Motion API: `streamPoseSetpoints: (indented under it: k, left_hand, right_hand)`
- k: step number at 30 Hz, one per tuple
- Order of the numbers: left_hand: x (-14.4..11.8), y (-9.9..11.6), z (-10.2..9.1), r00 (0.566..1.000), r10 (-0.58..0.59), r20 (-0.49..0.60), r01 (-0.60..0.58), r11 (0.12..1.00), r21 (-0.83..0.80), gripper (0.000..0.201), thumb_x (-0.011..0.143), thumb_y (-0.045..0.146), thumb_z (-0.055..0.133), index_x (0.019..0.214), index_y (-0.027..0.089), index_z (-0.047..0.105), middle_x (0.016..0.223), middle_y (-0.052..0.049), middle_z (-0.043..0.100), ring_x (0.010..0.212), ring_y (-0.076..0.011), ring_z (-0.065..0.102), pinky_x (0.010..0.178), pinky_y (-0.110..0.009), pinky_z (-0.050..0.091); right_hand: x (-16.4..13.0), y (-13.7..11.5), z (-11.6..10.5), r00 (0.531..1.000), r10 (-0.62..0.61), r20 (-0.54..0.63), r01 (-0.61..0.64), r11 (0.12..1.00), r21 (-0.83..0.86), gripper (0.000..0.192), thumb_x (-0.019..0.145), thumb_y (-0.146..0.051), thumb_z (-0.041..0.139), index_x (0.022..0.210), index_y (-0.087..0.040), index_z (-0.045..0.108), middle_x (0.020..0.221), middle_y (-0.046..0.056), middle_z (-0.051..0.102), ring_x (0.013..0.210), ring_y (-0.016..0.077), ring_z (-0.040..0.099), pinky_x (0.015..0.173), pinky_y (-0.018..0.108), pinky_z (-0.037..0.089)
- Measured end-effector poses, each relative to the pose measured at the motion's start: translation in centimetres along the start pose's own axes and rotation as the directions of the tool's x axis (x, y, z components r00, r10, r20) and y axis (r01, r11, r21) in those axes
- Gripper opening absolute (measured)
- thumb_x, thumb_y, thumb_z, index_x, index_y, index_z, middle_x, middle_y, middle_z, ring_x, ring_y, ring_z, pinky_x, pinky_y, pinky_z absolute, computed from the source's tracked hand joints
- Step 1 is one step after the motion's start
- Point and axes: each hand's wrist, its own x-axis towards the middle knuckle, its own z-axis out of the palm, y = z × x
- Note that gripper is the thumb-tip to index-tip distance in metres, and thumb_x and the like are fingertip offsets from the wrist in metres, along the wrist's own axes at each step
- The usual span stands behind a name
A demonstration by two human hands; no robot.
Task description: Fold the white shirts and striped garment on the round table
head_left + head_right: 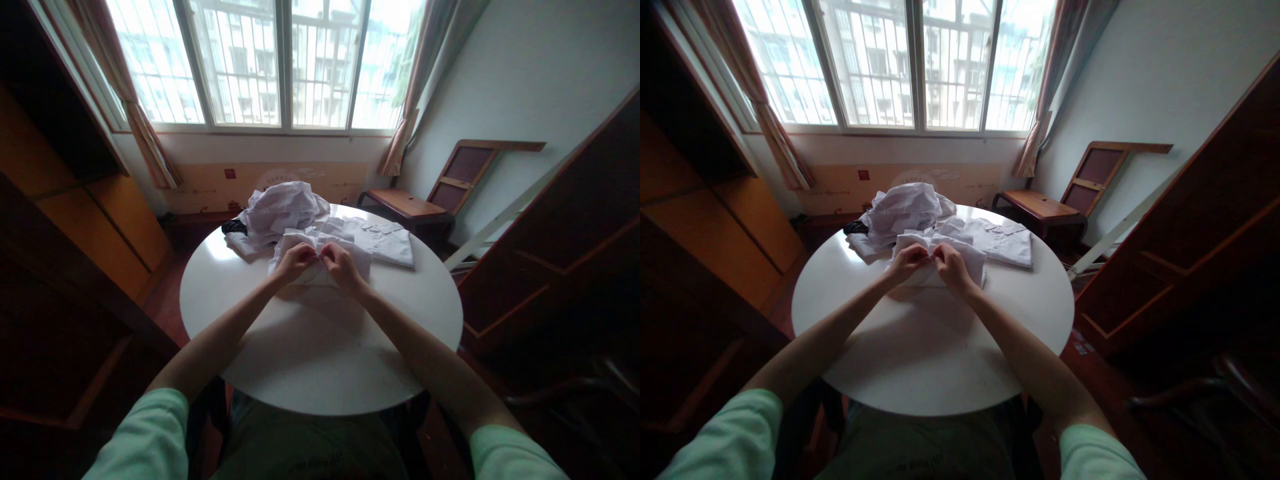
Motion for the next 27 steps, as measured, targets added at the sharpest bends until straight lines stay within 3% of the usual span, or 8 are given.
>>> streamPoseSetpoints:
  k: [11, 18, 27]
  left_hand:
    - [-0.3, 0.4, 0.1, 1.000, -0.003, -0.024, 0.003, 1.000, 0.021, 0.011, 0.070, 0.027, 0.060, 0.068, 0.017, 0.055, 0.067, 0.002, 0.051, 0.063, -0.0104, 0.047, 0.058, -0.022, 0.039]
    - [-0.5, 1.2, 0.3, 0.997, 0.046, -0.066, -0.039, 0.993, 0.110, 0.012, 0.073, 0.023, 0.058, 0.064, 0.017, 0.054, 0.065, 0.002, 0.050, 0.062, -0.0105, 0.047, 0.058, -0.023, 0.039]
    - [-0.6, 0.8, 0.7, 0.993, 0.102, -0.059, -0.089, 0.976, 0.199, 0.009, 0.073, 0.014, 0.055, 0.065, 0.016, 0.055, 0.069, 0.001, 0.052, 0.064, -0.0100, 0.049, 0.058, -0.022, 0.040]
  right_hand:
    - [0.0, 0.0, 0.0, 1.000, 0.008, 0.020, -0.008, 1.000, -0.012, 0.006, 0.075, -0.021, 0.046, 0.072, -0.018, 0.050, 0.070, 0.001, 0.056, 0.066, 0.0147, 0.051, 0.065, 0.027, 0.039]
    - [-0.3, 0.1, -0.1, 0.981, -0.195, -0.015, 0.191, 0.971, -0.144, 0.002, 0.076, -0.018, 0.050, 0.075, -0.018, 0.050, 0.077, 0.004, 0.052, 0.070, 0.0153, 0.048, 0.066, 0.027, 0.039]
    - [-0.4, -0.2, 0.1, 0.973, -0.232, -0.014, 0.225, 0.956, -0.185, 0.008, 0.077, -0.014, 0.050, 0.070, -0.018, 0.049, 0.078, 0.004, 0.051, 0.070, 0.0151, 0.047, 0.065, 0.027, 0.039]
